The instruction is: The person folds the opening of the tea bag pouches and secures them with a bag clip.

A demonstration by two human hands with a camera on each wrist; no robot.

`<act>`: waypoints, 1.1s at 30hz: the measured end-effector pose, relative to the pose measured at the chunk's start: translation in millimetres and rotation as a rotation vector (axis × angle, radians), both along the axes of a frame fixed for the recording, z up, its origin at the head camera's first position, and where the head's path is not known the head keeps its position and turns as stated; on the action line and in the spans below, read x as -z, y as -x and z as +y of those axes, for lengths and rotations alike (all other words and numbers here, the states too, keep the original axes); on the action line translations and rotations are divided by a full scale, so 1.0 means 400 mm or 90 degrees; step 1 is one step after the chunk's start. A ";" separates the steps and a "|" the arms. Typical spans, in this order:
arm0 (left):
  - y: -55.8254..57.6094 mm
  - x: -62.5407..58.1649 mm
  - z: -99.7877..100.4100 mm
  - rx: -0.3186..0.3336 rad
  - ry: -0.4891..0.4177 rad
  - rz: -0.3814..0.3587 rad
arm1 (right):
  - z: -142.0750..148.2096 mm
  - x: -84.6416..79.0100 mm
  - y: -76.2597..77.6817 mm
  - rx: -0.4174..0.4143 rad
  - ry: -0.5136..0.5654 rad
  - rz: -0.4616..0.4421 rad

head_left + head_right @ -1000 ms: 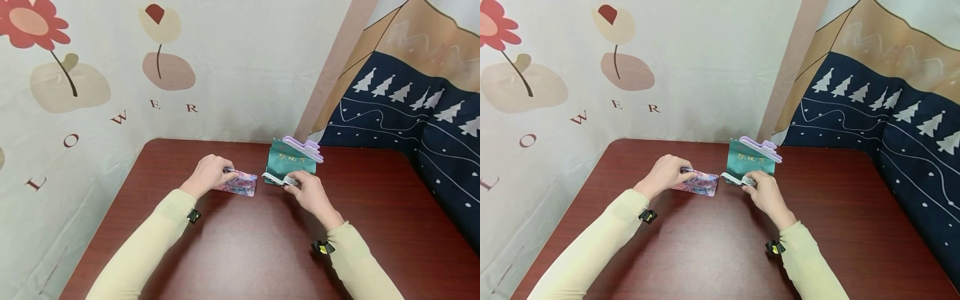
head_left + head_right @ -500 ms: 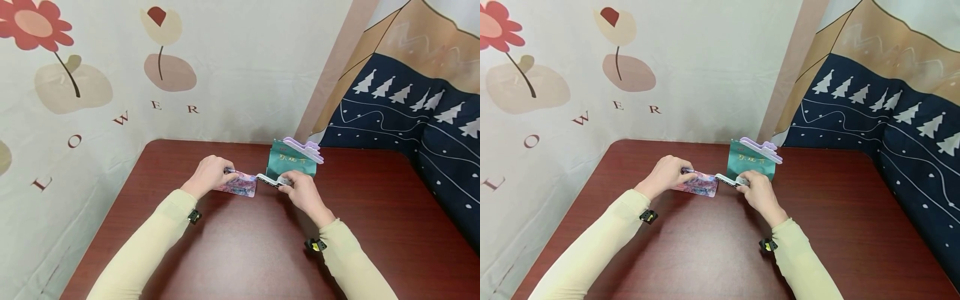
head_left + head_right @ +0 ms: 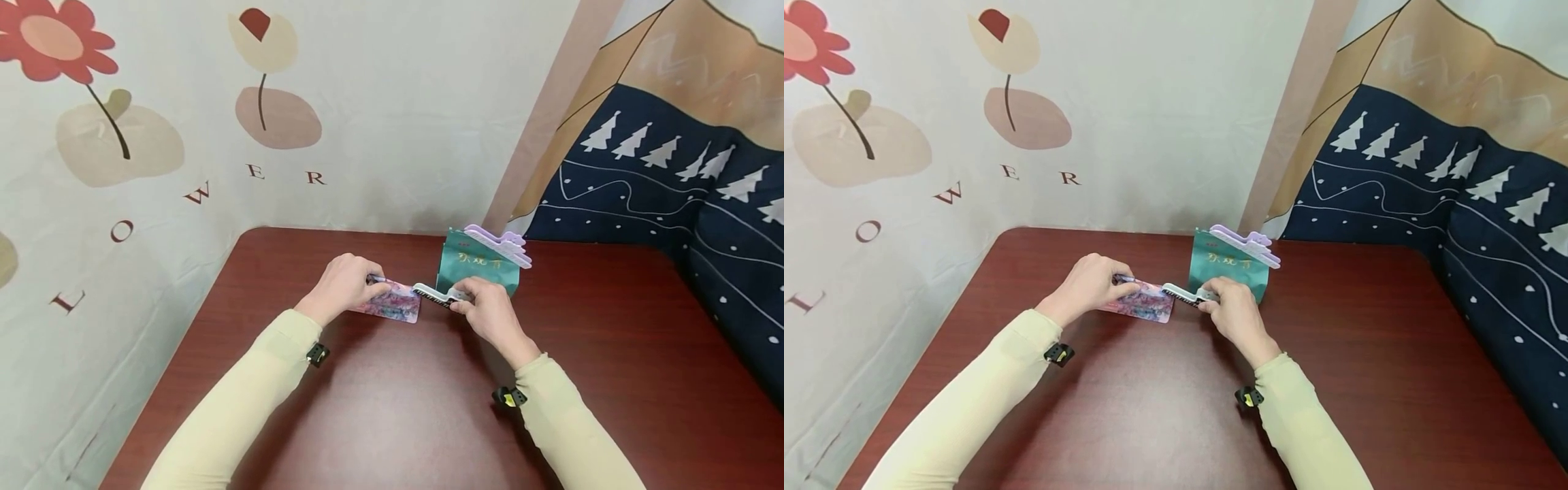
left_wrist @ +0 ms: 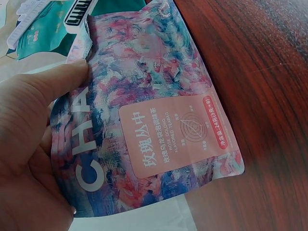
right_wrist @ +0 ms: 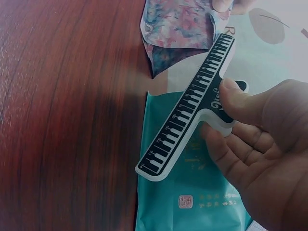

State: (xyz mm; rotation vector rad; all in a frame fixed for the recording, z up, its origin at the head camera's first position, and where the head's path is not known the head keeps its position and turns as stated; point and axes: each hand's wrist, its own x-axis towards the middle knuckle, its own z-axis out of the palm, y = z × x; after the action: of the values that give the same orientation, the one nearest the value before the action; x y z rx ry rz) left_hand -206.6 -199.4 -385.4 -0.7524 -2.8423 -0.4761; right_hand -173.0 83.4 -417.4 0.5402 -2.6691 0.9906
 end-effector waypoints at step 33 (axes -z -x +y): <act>-0.003 0.004 0.004 0.006 -0.006 0.006 | -0.034 -0.010 -0.001 0.012 -0.040 0.010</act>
State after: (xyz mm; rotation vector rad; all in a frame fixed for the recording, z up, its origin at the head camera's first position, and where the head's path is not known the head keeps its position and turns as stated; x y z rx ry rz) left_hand -205.4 -197.6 -386.9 -0.7643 -2.8270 -0.4860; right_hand -172.5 70.0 -413.3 0.5323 -2.6948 0.8957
